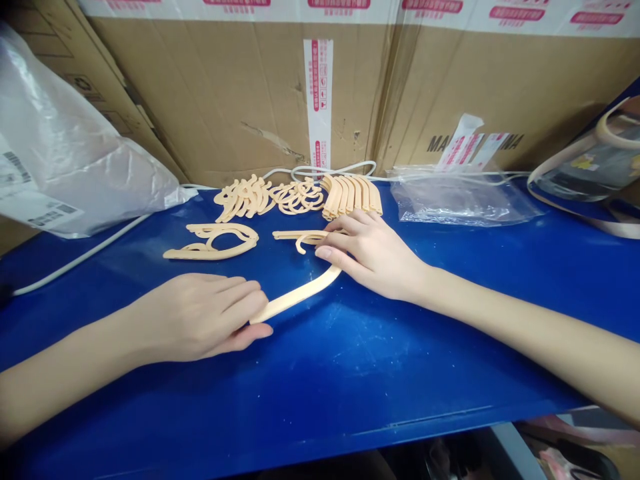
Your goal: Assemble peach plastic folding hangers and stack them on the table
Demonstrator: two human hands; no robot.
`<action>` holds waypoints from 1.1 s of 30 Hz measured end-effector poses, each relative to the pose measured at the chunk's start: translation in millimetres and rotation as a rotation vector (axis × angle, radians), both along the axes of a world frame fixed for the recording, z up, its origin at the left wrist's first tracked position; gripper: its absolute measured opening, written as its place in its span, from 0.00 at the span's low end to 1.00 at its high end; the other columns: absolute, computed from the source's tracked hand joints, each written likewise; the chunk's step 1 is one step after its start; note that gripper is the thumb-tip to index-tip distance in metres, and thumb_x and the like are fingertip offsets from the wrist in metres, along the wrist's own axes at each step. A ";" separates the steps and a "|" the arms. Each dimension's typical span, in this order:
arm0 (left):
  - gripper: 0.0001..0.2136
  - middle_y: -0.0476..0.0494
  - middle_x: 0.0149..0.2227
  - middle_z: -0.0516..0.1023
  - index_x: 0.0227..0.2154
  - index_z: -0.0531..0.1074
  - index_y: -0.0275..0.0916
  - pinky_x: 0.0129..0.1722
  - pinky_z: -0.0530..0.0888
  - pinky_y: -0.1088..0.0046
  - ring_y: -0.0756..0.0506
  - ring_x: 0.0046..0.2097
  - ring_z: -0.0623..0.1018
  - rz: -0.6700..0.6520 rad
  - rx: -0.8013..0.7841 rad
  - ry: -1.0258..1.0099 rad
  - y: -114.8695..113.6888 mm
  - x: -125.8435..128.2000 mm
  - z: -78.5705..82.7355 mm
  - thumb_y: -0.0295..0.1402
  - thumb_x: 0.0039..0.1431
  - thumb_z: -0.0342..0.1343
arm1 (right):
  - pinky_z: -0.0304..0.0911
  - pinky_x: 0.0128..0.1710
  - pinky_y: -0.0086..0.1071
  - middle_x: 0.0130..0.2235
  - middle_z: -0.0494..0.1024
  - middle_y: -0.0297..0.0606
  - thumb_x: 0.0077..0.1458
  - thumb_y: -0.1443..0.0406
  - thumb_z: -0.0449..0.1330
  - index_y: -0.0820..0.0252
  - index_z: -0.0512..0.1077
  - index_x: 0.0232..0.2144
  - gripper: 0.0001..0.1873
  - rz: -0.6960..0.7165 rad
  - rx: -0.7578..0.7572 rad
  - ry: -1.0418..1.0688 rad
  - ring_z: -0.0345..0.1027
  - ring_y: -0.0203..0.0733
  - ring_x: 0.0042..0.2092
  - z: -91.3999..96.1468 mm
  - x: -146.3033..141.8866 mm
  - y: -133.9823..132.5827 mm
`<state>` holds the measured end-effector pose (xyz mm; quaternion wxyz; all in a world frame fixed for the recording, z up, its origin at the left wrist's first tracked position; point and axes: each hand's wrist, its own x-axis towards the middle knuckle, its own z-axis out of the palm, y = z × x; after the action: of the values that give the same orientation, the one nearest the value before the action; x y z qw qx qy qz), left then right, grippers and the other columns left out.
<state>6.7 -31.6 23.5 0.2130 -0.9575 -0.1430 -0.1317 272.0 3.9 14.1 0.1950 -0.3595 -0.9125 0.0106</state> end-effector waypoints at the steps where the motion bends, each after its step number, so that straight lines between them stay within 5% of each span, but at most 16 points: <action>1: 0.16 0.51 0.20 0.67 0.25 0.63 0.39 0.20 0.60 0.72 0.50 0.20 0.67 -0.023 0.021 0.003 -0.6 -0.4 0.2 0.36 0.69 0.41 | 0.56 0.50 0.45 0.45 0.75 0.43 0.66 0.55 0.44 0.57 0.76 0.44 0.23 -0.002 -0.012 -0.008 0.64 0.48 0.47 0.6 -0.6 -0.5; 8: 0.12 0.51 0.21 0.68 0.24 0.64 0.39 0.20 0.62 0.72 0.49 0.23 0.68 -0.103 0.098 -0.018 -4.3 -1.3 0.4 0.32 0.65 0.49 | 0.56 0.48 0.42 0.40 0.73 0.43 0.67 0.56 0.43 0.58 0.75 0.42 0.23 0.035 -0.053 -0.005 0.62 0.46 0.43 0.4 -2.8 -2.0; 18: 0.10 0.37 0.45 0.77 0.44 0.70 0.33 0.45 0.73 0.62 0.38 0.48 0.75 0.145 0.204 -0.063 14.0 -2.8 -0.4 0.31 0.63 0.50 | 0.57 0.41 0.39 0.38 0.73 0.43 0.65 0.63 0.44 0.60 0.72 0.42 0.17 0.039 0.023 -0.048 0.64 0.44 0.40 -6.8 -3.4 -2.4; 28: 0.12 0.38 0.37 0.76 0.44 0.68 0.32 0.31 0.70 0.67 0.40 0.36 0.76 0.149 0.186 -0.102 15.3 -2.8 -5.2 0.33 0.62 0.51 | 0.54 0.40 0.37 0.37 0.74 0.39 0.64 0.63 0.47 0.60 0.72 0.39 0.14 0.029 0.064 -0.057 0.64 0.42 0.38 -8.7 -3.9 -3.2; 33: 0.11 0.39 0.35 0.77 0.44 0.68 0.31 0.35 0.71 0.66 0.41 0.37 0.75 0.087 0.118 -0.053 15.6 -1.7 -6.4 0.31 0.64 0.46 | 0.54 0.40 0.37 0.37 0.74 0.39 0.64 0.62 0.47 0.60 0.72 0.38 0.14 0.022 0.044 -0.047 0.64 0.42 0.38 -9.0 -4.3 -3.1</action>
<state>5.0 -16.0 17.1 0.2708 -0.9322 -0.1823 -0.1560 267.7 0.8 5.2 0.1810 -0.3450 -0.9208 -0.0157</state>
